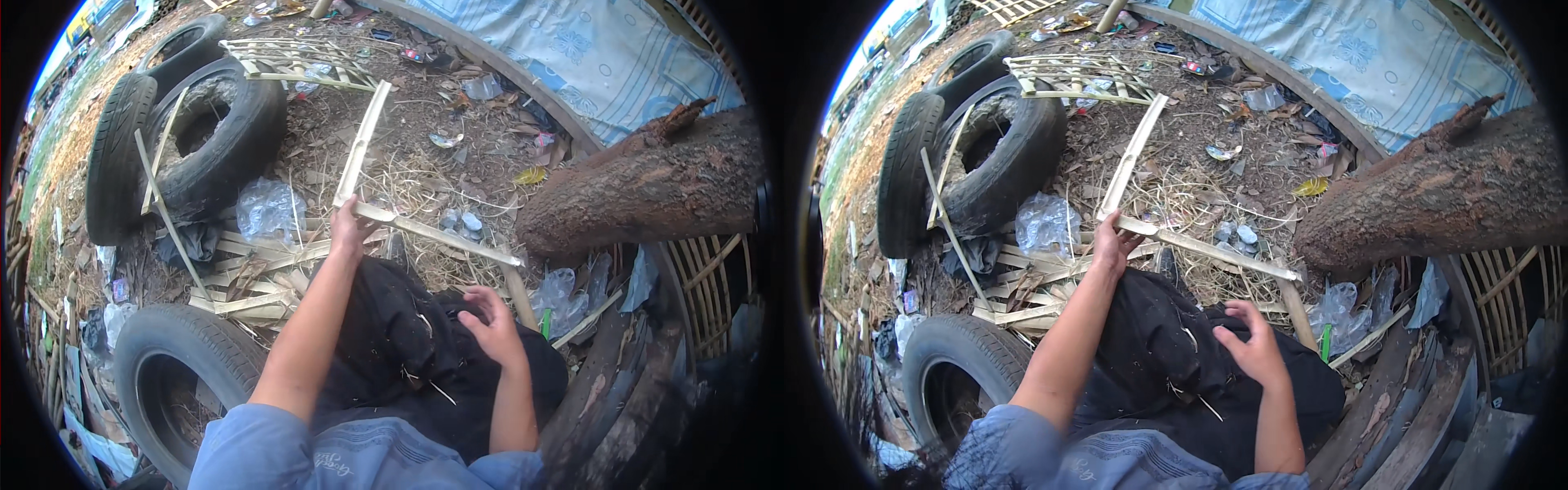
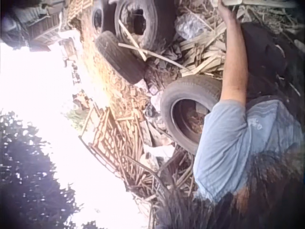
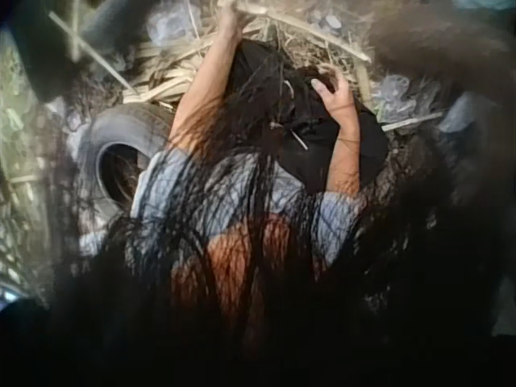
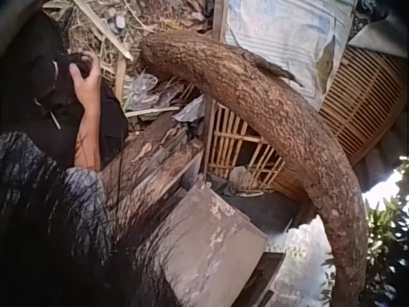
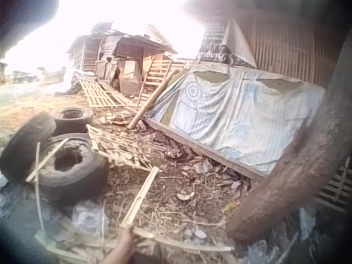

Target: The person assembles a lattice frame by aligning thin wooden slats and securing them with small nails using a wooden mallet.

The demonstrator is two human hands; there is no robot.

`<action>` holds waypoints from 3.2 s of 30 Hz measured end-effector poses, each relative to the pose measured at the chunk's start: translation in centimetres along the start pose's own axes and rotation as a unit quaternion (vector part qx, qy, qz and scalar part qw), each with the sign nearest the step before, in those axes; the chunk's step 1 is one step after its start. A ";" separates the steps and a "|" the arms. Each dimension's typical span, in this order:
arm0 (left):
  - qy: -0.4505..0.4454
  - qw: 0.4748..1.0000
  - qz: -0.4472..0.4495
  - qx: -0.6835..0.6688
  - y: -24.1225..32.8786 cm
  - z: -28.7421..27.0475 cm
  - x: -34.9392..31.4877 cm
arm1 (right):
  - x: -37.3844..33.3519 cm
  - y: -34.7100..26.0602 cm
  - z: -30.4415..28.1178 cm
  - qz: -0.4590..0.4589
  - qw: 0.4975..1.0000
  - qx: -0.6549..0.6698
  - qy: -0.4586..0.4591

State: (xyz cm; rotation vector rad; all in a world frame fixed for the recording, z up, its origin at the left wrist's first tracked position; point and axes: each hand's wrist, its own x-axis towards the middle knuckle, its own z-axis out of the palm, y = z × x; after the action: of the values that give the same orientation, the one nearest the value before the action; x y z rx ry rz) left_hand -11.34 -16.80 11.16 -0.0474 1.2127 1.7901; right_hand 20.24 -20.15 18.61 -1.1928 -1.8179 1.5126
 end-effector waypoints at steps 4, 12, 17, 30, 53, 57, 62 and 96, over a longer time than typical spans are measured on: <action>0.018 0.999 0.026 -0.031 1.1 -0.1 -0.2 | -3.8 4.6 -7.1 0.080 0.990 0.020 0.111; 0.017 0.990 0.084 -0.108 1.6 -1.2 -0.7 | -6.5 8.6 -10.8 0.077 0.929 0.254 0.259; 0.026 0.989 0.134 -0.055 1.1 -1.0 -0.8 | -5.9 9.5 -10.5 0.044 0.950 0.223 0.216; -0.055 0.997 0.047 0.024 2.7 -0.3 4.8 | -5.9 10.2 -10.3 0.057 0.958 0.186 0.210; -0.040 0.985 -0.027 0.167 -0.7 -0.8 19.4 | -3.4 9.4 -11.0 0.174 0.937 0.224 0.205; 0.013 0.986 -0.061 0.155 -0.5 -1.2 19.2 | -3.8 10.0 -11.2 0.174 0.942 0.205 0.202; 0.063 0.962 -0.055 0.261 0.0 -3.3 20.1 | -3.5 9.8 -11.2 0.162 0.953 0.172 0.191; 0.073 0.598 0.158 0.783 3.0 -21.0 -7.2 | -5.0 10.2 -9.4 0.091 0.992 -0.054 0.070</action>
State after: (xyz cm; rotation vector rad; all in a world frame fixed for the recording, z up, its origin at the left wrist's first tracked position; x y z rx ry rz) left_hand -18.61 -37.33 6.13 1.0983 2.6071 0.3522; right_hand 33.55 -19.43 12.21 -1.5121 -1.7563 1.4013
